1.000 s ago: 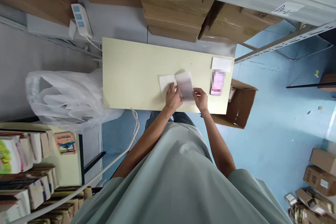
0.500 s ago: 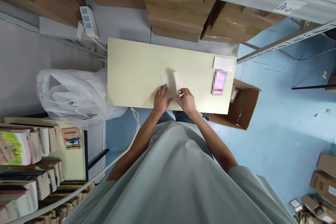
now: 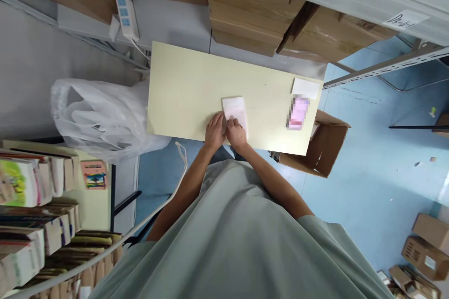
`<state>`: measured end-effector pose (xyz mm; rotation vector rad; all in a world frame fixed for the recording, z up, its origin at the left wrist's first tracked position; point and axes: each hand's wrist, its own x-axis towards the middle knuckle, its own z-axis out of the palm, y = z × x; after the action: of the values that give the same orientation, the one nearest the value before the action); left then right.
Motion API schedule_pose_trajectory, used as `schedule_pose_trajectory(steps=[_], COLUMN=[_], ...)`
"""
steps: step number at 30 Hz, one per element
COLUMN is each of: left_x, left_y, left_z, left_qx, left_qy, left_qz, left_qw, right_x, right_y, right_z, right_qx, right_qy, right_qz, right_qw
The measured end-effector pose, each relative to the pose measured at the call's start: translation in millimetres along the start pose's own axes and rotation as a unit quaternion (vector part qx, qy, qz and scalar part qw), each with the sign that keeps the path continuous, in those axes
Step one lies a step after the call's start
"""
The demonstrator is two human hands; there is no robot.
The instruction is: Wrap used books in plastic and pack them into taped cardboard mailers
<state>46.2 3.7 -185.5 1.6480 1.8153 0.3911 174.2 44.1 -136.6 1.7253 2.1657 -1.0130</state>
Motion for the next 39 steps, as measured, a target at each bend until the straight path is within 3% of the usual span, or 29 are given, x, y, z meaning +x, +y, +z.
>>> schedule_pose_trajectory(steps=[4,7,12,17,22,26,29,35,39], left_x=[-10,-20,-29,-30,-27,-17,-5,33,60], left_y=[-1,0,9,18,9,-12,-39,-116,-161], left_z=[2.9,5.4,14.8,24.1,20.9,4.9,-18.0,-88.0,-131.2], left_qx=[-0.031,-0.055,-0.086,-0.090,-0.090,-0.073,-0.071,-0.076,-0.088], left_qy=[0.031,0.054,0.033,0.014,0.011,0.016,0.044,0.076,0.083], left_qz=[-0.030,-0.055,-0.044,-0.030,-0.023,-0.028,-0.034,-0.035,-0.057], left_qw=[0.999,0.996,0.995,0.995,0.996,0.997,0.996,0.994,0.991], right_x=[-2,-8,-20,-24,-21,-10,10,82,134], right_y=[18,44,77,76,63,37,4,-94,-156], right_z=[-1,-3,6,16,16,23,33,55,64], right_qx=[0.043,0.102,0.140,0.128,0.138,0.156,0.172,0.200,0.178], right_qy=[0.014,0.073,0.139,0.134,0.139,0.151,0.161,0.152,0.150], right_qz=[-0.012,-0.004,0.057,0.097,0.123,0.132,0.132,0.085,-0.002], right_qw=[0.999,0.992,0.979,0.978,0.973,0.967,0.963,0.964,0.973])
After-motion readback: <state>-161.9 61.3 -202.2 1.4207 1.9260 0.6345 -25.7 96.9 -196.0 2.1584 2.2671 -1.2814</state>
